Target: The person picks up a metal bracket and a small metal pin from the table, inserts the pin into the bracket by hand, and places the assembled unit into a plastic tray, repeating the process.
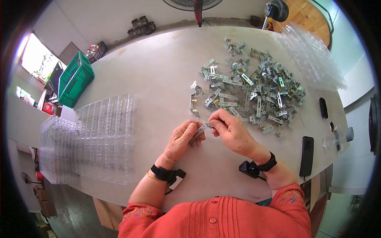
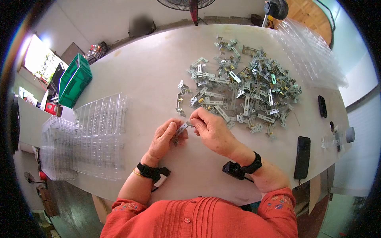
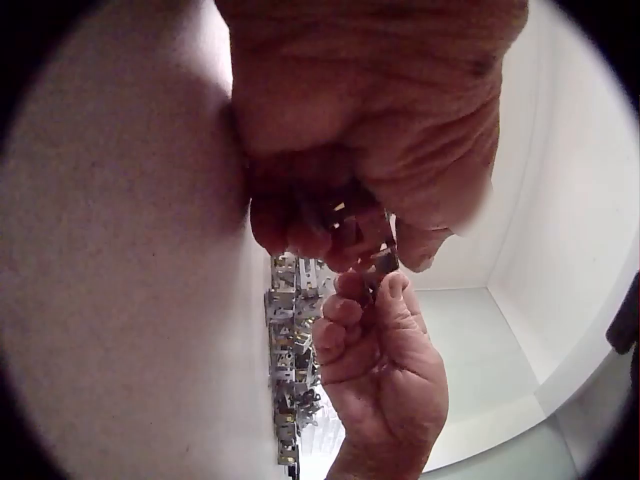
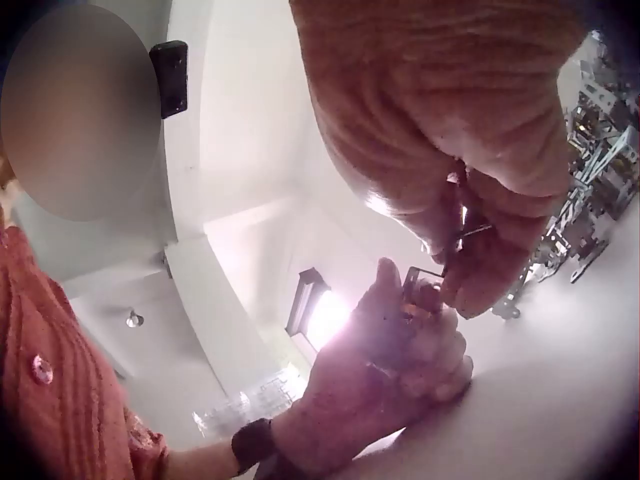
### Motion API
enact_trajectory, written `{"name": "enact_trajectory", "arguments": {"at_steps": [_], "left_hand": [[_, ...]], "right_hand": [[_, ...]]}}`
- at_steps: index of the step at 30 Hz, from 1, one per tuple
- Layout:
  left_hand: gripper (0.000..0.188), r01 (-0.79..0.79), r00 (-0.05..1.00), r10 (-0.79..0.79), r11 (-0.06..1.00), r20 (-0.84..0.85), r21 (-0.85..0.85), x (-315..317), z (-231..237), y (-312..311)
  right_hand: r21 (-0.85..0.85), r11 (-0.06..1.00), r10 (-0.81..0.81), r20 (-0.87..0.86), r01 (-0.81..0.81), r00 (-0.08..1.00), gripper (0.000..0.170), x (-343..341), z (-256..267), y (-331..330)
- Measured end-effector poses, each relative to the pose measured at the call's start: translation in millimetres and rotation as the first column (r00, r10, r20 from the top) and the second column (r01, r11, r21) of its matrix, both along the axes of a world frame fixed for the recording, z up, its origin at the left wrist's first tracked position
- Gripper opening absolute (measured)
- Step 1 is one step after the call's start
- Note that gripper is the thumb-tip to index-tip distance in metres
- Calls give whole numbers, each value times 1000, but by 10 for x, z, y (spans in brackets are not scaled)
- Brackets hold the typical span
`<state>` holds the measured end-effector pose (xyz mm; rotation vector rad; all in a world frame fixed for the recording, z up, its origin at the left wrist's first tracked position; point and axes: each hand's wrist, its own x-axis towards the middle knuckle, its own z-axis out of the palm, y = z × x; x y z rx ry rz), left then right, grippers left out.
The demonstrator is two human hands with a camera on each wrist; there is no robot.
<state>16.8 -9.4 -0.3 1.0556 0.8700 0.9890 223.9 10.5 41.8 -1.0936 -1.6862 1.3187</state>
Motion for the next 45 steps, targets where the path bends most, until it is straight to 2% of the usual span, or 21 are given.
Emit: {"name": "enact_trajectory", "arguments": {"at_steps": [2,3,5,9,11,12,14,17,21,23,24,26,33,35,39,41,45], "left_hand": [[44,51,999,-51,999,-1,19,-15,-20,8],[44,52,999,-52,998,0,21,-23,-2,14],[43,165,986,-165,986,30,3,-43,43,20],[40,228,971,-223,973,85,-47,-72,34,21],[38,211,970,-201,976,139,-59,-61,25,21],[38,211,969,-202,976,139,-59,-51,25,18],[36,134,976,-120,989,184,-69,-34,30,12],[36,94,973,-83,995,217,-39,-36,-50,46],[39,85,971,-77,996,226,-24,-33,-79,66],[37,64,967,-57,998,250,-23,-33,-90,73],[37,65,967,-57,998,250,-23,-33,-104,77],[41,52,969,-53,999,241,9,-33,-135,83],[41,31,977,-37,999,208,33,-23,-114,85],[39,25,979,-28,1000,202,19,-21,-111,83],[39,44,990,-51,998,135,52,-16,-96,80],[38,35,990,-40,999,134,39,-15,-96,74],[39,24,994,-30,998,106,51,-20,-93,69]], "right_hand": [[18,999,-39,-61,40,997,9,10,-5,14],[20,999,-40,-61,41,997,9,17,1,20],[26,998,-48,-47,49,998,9,31,14,36],[-6,999,-51,-35,51,998,9,48,15,55],[258,956,-144,6,137,990,7,60,-65,92],[258,956,-144,6,137,990,7,72,-28,92],[420,887,-248,81,193,965,9,97,98,74],[468,872,-215,102,144,971,11,113,161,55],[370,923,-131,49,103,990,11,37,106,-22],[117,992,-65,74,56,995,11,11,178,-77],[117,992,-65,74,56,995,11,9,144,-73],[380,925,-41,137,-14,990,10,0,44,-54],[396,918,-100,246,-6,964,8,-14,53,-92],[318,946,-53,327,-57,944,9,-22,113,-122],[401,906,19,283,-136,959,10,-32,-1,-126],[333,940,-24,276,-73,961,9,-34,4,-122],[342,939,-56,292,-50,955,9,-34,8,-109]]}}
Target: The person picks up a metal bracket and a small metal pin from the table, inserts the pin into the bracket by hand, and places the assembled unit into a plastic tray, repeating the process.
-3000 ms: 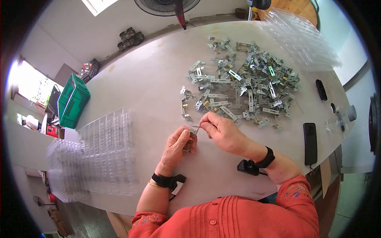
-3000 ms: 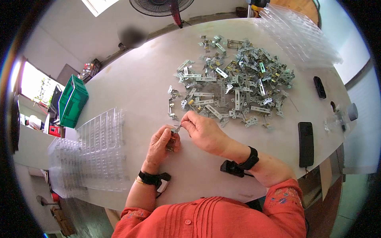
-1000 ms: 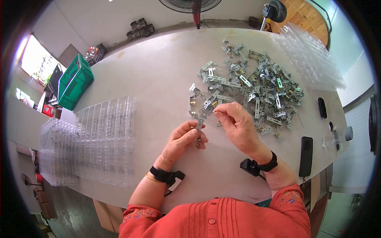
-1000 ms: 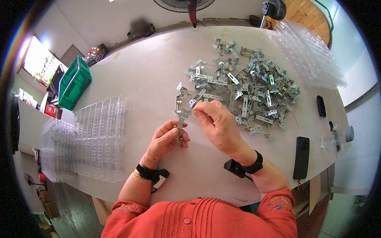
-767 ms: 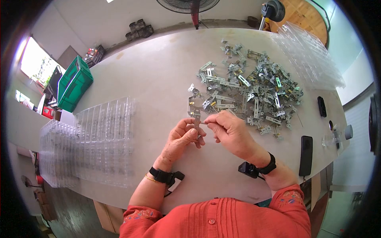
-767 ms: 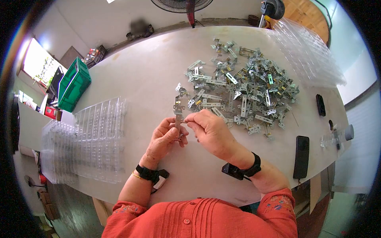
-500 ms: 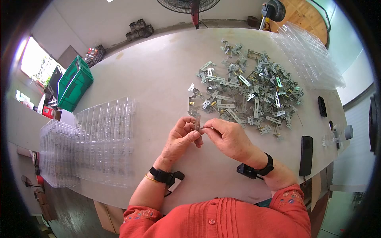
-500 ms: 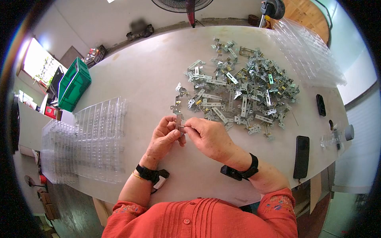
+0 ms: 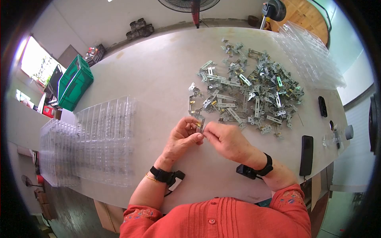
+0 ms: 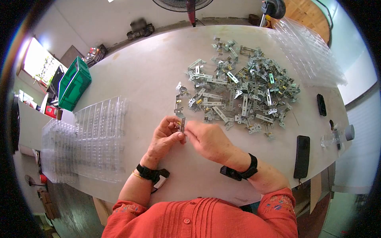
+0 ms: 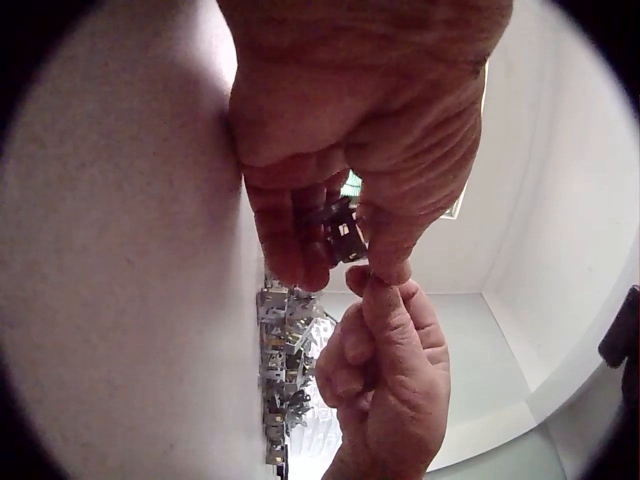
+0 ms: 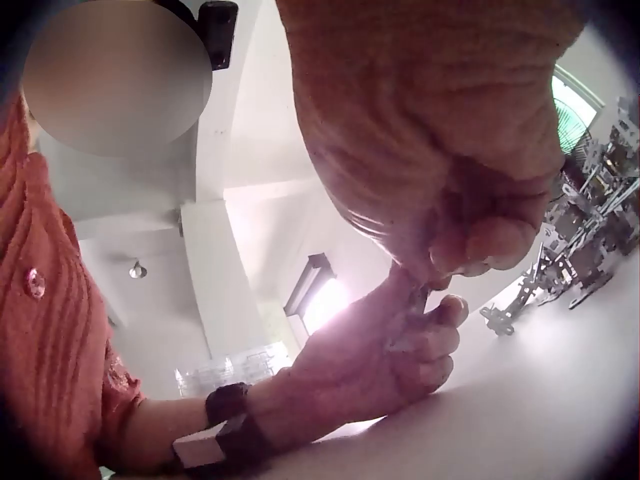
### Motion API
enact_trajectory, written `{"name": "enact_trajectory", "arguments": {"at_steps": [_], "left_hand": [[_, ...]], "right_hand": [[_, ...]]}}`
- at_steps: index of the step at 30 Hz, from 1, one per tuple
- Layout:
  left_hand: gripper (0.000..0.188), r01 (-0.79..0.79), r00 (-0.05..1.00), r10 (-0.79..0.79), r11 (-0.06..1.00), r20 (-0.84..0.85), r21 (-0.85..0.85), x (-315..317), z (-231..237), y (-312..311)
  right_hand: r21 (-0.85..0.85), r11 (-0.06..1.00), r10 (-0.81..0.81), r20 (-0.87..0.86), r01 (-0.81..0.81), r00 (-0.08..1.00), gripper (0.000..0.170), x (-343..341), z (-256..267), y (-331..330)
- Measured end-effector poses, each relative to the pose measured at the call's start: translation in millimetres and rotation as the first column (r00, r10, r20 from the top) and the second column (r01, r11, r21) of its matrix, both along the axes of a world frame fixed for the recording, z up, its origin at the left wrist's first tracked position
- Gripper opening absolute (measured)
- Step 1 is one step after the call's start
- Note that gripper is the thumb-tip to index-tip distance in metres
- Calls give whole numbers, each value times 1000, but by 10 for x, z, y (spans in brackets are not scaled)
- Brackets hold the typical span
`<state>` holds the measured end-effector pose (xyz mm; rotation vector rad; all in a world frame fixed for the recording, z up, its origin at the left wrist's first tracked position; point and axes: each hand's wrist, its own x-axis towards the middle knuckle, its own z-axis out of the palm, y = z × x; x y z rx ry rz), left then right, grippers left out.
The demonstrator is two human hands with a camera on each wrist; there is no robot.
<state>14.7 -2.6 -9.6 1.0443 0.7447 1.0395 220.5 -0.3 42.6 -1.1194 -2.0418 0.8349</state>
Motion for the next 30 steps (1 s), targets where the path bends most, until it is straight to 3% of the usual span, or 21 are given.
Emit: {"name": "enact_trajectory", "arguments": {"at_steps": [2,5,9,12,16,18,19,21,23,28,30], "left_hand": [[37,30,999,-30,998,-15,50,-15,-44,9],[35,-2,1000,2,1000,5,9,7,-16,-2],[32,-84,996,85,995,20,-47,21,28,-20],[30,-158,987,155,986,-50,-54,-16,115,-7],[26,-301,926,285,953,-247,-30,-21,313,-20],[29,-340,838,312,940,-448,19,-68,327,-28],[29,-342,831,316,939,-458,27,-118,298,-27],[30,-305,612,345,933,-711,190,-205,282,-18],[30,-284,582,300,946,-756,157,-247,376,-54],[31,-174,502,215,974,-838,145,-331,328,-70],[32,-134,392,234,971,-890,197,-323,348,-68]], "right_hand": [[17,989,149,-5,-149,989,9,15,-26,5],[-61,991,120,30,-118,992,10,44,3,12],[-35,997,73,32,-72,997,13,34,57,-7],[-65,998,21,36,-19,999,11,40,44,-8],[-88,991,99,-19,-100,995,14,59,-40,33],[-122,981,145,-57,-151,988,15,63,-105,78],[-213,954,200,-74,-211,977,16,69,-146,108],[-291,916,254,-108,-275,961,17,71,-151,133],[-493,814,268,-149,-306,952,18,77,-125,128],[-574,749,281,-180,-332,943,20,70,-284,151],[-625,702,248,-234,-341,940,20,77,-293,154]]}}
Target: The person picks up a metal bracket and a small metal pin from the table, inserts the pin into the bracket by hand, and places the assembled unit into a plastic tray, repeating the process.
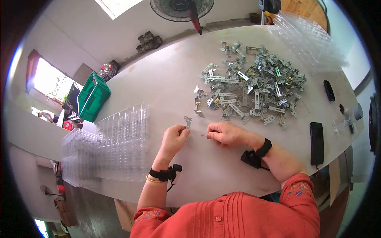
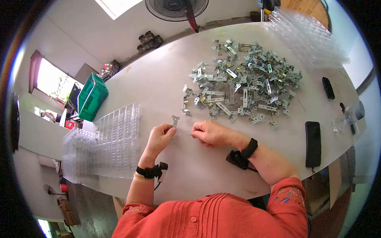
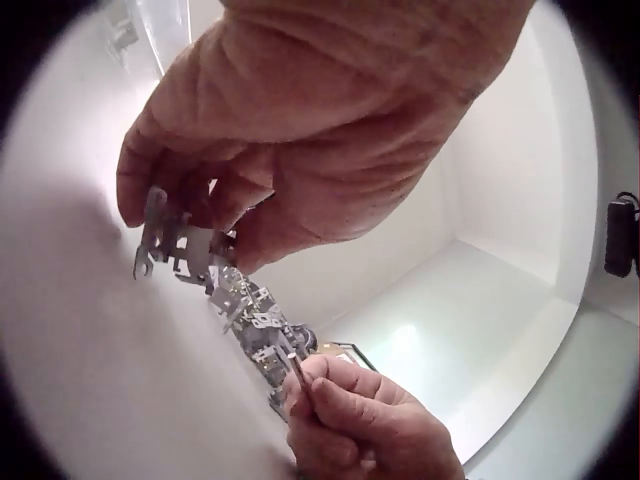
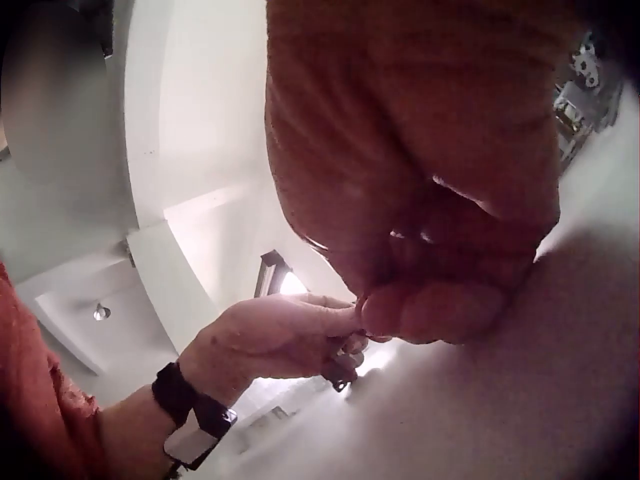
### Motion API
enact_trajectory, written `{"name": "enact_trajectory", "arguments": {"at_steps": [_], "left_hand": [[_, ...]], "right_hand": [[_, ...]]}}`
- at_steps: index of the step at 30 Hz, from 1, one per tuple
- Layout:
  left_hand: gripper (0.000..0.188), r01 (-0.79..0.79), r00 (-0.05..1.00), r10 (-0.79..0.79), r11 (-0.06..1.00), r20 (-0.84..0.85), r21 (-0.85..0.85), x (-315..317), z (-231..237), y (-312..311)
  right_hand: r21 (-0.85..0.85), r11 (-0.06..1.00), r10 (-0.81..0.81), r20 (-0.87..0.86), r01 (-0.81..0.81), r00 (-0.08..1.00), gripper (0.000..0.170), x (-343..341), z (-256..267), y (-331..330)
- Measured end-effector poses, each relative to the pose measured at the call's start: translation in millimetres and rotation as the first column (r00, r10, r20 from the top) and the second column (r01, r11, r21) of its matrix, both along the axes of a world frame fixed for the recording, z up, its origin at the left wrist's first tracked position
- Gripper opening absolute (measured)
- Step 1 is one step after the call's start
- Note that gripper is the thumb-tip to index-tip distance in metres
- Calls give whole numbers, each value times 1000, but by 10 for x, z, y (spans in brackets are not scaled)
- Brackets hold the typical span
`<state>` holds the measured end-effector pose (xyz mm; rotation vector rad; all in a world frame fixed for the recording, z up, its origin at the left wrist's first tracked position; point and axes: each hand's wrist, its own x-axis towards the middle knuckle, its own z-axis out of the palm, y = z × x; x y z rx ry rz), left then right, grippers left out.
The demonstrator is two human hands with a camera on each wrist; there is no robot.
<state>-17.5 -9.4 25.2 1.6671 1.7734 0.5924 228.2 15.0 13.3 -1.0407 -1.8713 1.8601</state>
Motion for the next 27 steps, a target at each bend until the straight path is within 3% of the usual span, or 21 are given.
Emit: {"name": "enact_trajectory", "arguments": {"at_steps": [3,7,9,13,18,21,27], "left_hand": [[36,-27,993,32,999,-114,46,-4,5,20],[36,-118,988,126,988,-86,95,-39,-5,15],[35,-119,969,156,974,-192,191,-41,5,13],[32,-140,978,150,987,-146,76,-11,84,11],[30,-130,963,145,988,-228,78,-129,-73,99],[30,-108,954,146,982,-261,154,-177,-160,133],[28,-141,937,190,974,-294,180,-118,-126,149]], "right_hand": [[-73,997,-4,-42,1,999,20,20,-32,37],[-70,997,34,-65,-39,997,22,35,-54,60],[-72,996,39,-62,-43,997,22,45,-63,79],[-83,994,60,-95,-68,994,22,51,-84,94],[-52,995,75,-83,-80,994,21,44,-83,83],[52,991,126,-93,-122,988,20,7,-67,116],[8,996,87,-69,-86,994,19,-11,-128,137]]}}
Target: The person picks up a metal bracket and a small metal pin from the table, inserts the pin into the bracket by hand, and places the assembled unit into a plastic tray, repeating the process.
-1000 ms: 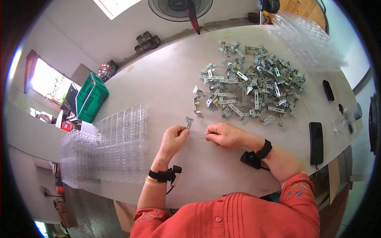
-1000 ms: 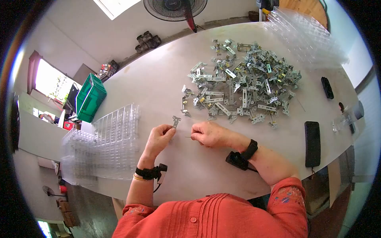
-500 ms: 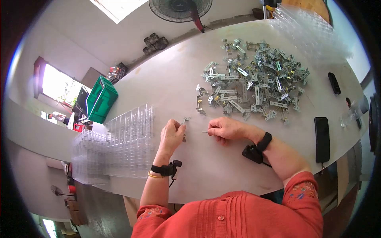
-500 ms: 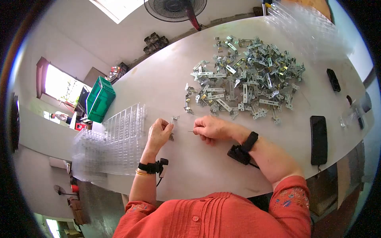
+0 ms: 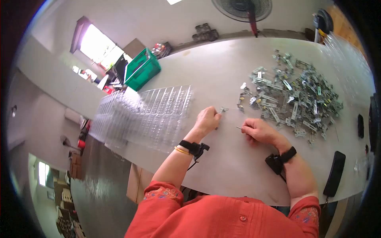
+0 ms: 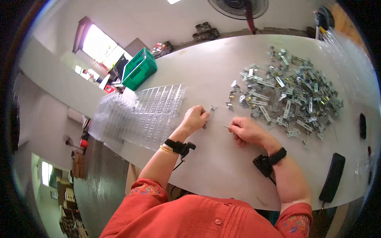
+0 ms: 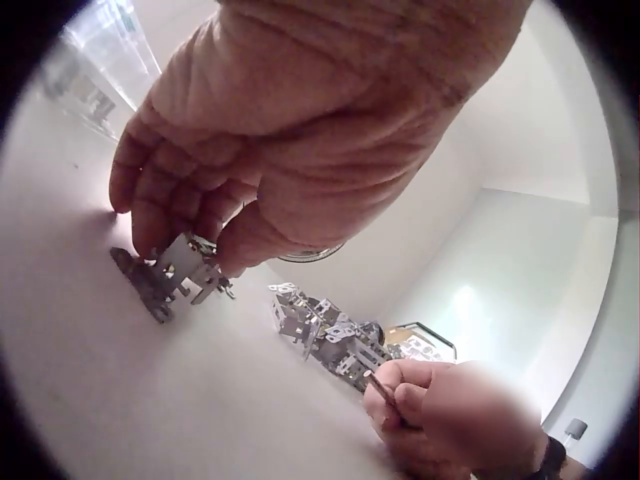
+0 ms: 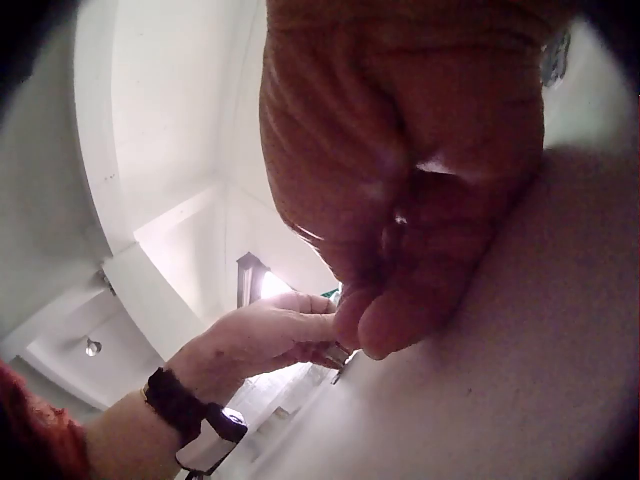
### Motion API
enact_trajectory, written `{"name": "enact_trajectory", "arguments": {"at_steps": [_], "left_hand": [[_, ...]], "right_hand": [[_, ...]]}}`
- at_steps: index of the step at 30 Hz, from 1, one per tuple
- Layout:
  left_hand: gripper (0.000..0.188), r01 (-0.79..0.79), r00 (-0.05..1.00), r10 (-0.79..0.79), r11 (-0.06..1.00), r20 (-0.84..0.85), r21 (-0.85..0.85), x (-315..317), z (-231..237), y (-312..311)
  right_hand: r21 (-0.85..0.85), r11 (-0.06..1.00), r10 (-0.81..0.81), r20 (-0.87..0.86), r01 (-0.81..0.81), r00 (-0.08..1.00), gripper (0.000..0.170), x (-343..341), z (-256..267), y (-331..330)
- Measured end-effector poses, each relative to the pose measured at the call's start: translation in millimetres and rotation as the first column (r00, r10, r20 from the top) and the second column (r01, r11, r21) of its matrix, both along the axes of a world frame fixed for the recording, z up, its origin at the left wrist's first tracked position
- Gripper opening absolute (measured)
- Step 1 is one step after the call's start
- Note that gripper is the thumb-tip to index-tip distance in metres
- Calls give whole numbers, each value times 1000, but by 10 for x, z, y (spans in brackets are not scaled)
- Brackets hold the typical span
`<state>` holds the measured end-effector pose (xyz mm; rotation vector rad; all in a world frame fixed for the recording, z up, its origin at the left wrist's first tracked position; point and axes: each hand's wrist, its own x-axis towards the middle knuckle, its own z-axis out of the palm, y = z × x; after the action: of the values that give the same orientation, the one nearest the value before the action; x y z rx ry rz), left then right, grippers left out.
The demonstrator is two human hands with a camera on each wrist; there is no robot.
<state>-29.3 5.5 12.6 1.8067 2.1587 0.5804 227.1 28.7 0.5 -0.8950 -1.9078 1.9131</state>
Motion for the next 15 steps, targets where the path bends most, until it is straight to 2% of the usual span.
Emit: {"name": "enact_trajectory", "arguments": {"at_steps": [3,6,8,9,11,15], "left_hand": [[28,-6,1000,6,1000,2,-27,-2,114,-19],[29,53,999,-53,999,-4,8,-39,437,-90],[29,17,999,-18,1000,35,18,-158,632,-118],[29,-4,997,3,1000,72,24,-247,707,-127],[29,-7,1000,6,998,26,61,-534,773,-117],[27,-116,992,120,982,-24,149,-1201,948,-196]], "right_hand": [[-5,1000,7,-11,-7,1000,19,21,-9,7],[-26,999,-18,30,18,999,20,3,46,-7],[-65,997,-44,63,48,997,20,-9,82,-19],[-61,998,-33,63,36,997,20,-13,91,-23],[-61,996,-64,75,68,995,19,-13,99,-36],[-77,994,-73,67,78,995,19,-1,136,-53]]}}
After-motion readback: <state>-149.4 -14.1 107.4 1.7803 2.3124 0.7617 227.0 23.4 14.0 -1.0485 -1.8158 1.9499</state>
